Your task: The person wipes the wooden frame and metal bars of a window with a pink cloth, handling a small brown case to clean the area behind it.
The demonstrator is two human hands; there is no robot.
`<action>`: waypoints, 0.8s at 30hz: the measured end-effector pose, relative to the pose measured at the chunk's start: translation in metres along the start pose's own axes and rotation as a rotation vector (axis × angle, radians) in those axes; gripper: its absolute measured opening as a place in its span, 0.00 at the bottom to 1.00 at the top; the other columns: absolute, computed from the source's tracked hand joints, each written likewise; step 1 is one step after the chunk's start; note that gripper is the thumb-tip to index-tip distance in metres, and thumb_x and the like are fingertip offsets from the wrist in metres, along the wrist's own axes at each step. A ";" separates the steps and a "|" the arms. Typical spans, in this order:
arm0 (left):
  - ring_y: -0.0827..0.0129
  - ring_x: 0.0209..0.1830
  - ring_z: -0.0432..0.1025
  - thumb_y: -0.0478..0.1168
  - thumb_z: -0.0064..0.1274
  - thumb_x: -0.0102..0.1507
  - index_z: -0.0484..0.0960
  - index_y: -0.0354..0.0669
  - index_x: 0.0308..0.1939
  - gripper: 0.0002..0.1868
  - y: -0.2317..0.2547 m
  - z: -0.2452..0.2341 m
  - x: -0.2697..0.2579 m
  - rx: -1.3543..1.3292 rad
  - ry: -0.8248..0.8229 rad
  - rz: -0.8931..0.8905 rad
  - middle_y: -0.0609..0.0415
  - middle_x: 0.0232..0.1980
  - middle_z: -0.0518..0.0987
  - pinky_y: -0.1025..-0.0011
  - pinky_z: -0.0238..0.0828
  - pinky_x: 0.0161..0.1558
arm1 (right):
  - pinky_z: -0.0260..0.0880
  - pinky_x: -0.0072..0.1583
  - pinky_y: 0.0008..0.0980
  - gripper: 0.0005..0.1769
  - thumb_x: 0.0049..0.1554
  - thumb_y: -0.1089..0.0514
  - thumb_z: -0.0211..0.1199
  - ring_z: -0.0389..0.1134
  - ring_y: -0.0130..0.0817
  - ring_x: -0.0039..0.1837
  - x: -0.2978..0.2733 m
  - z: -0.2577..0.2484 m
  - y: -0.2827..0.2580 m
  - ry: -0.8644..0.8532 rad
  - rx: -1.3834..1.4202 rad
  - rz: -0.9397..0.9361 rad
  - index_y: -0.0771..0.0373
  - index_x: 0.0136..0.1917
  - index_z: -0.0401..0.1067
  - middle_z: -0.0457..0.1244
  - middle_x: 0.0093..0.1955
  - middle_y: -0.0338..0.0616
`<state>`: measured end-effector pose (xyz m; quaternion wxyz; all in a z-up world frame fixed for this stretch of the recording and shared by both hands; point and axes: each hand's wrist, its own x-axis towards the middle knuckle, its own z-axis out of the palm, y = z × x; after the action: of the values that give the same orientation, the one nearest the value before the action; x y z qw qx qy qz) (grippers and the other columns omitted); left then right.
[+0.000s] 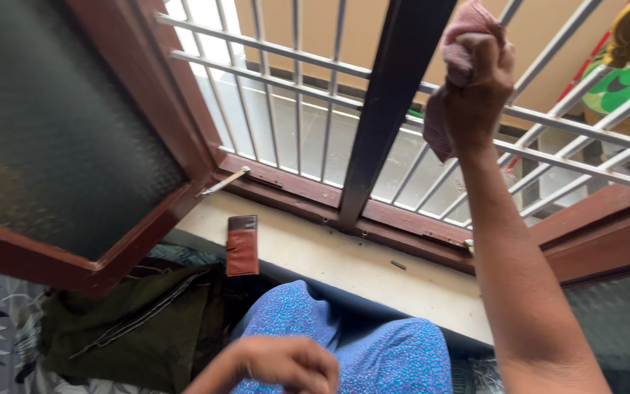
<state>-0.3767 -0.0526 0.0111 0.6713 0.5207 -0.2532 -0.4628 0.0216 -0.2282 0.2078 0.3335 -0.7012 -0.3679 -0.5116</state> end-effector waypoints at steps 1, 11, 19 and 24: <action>0.70 0.38 0.69 0.42 0.53 0.74 0.79 0.32 0.56 0.14 0.019 -0.011 -0.016 0.058 0.132 -0.063 0.49 0.42 0.78 0.71 0.69 0.41 | 0.76 0.67 0.47 0.16 0.60 0.75 0.63 0.72 0.54 0.65 0.001 -0.002 -0.001 -0.014 0.031 0.026 0.60 0.57 0.71 0.67 0.59 0.52; 0.67 0.53 0.77 0.50 0.56 0.66 0.76 0.43 0.65 0.26 0.092 -0.023 -0.004 0.322 0.909 0.292 0.54 0.61 0.79 0.70 0.75 0.54 | 0.67 0.70 0.43 0.13 0.63 0.75 0.58 0.68 0.49 0.66 -0.071 -0.041 -0.124 -0.022 0.029 0.232 0.68 0.60 0.74 0.69 0.62 0.51; 0.58 0.71 0.64 0.51 0.57 0.67 0.58 0.41 0.80 0.42 0.061 -0.079 0.082 0.155 1.360 0.752 0.43 0.75 0.65 0.65 0.66 0.65 | 0.73 0.58 0.39 0.29 0.63 0.45 0.53 0.69 0.40 0.60 -0.141 -0.006 -0.212 -0.169 1.048 1.349 0.65 0.71 0.60 0.61 0.63 0.55; 0.64 0.52 0.77 0.43 0.65 0.61 0.72 0.33 0.64 0.32 0.066 -0.134 0.063 -0.256 1.305 0.819 0.44 0.56 0.81 0.73 0.78 0.50 | 0.74 0.59 0.39 0.43 0.63 0.22 0.41 0.68 0.48 0.66 -0.172 0.014 -0.198 -0.438 1.370 1.163 0.48 0.80 0.53 0.59 0.74 0.64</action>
<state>-0.2146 -0.0443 0.0194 0.8567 0.4709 0.0762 0.1962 -0.1774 -0.1463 0.0568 0.8027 -0.5063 -0.2350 0.2099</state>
